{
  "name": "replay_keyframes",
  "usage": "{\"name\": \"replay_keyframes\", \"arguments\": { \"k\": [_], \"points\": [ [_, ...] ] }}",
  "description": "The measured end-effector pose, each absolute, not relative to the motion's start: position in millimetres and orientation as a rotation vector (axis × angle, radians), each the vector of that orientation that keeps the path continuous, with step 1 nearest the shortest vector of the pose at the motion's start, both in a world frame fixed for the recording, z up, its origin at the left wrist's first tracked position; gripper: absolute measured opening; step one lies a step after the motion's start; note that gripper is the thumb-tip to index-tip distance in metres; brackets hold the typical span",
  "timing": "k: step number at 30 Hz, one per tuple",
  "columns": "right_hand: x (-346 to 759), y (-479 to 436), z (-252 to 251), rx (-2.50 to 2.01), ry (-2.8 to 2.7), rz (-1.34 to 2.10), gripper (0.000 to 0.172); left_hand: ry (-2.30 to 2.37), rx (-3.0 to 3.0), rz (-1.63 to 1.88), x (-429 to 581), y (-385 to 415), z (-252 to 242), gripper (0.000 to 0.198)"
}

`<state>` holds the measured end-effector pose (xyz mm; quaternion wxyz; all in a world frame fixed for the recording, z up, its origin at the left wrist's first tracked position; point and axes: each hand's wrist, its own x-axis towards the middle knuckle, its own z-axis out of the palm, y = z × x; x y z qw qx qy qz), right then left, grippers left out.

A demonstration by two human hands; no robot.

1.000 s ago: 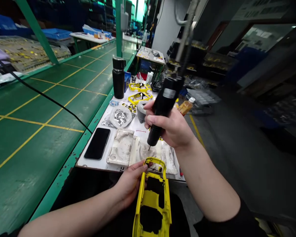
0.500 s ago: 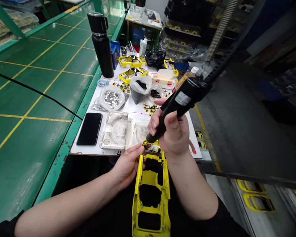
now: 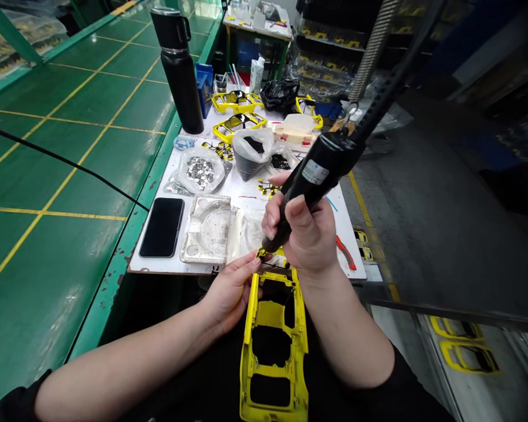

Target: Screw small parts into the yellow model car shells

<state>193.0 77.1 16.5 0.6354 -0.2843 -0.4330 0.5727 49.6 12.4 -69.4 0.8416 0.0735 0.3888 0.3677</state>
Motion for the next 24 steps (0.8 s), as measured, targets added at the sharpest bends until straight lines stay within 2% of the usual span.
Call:
{"name": "replay_keyframes", "arguments": {
  "k": [7,17,24],
  "points": [
    [192.2,78.5,14.6,-0.716,-0.99,1.326,0.052,0.8,0.18,0.759,49.3,11.8,-68.4,0.047],
    [194.1,79.8,6.4,-0.739,-1.05,1.371,0.04,0.779,0.134,0.764,48.6,11.3,-72.2,0.038],
    [194.4,76.9,5.2,-0.704,-1.053,1.424,0.033,0.776,0.13,0.77,49.9,10.4,-71.8,0.04]
  ]
}}
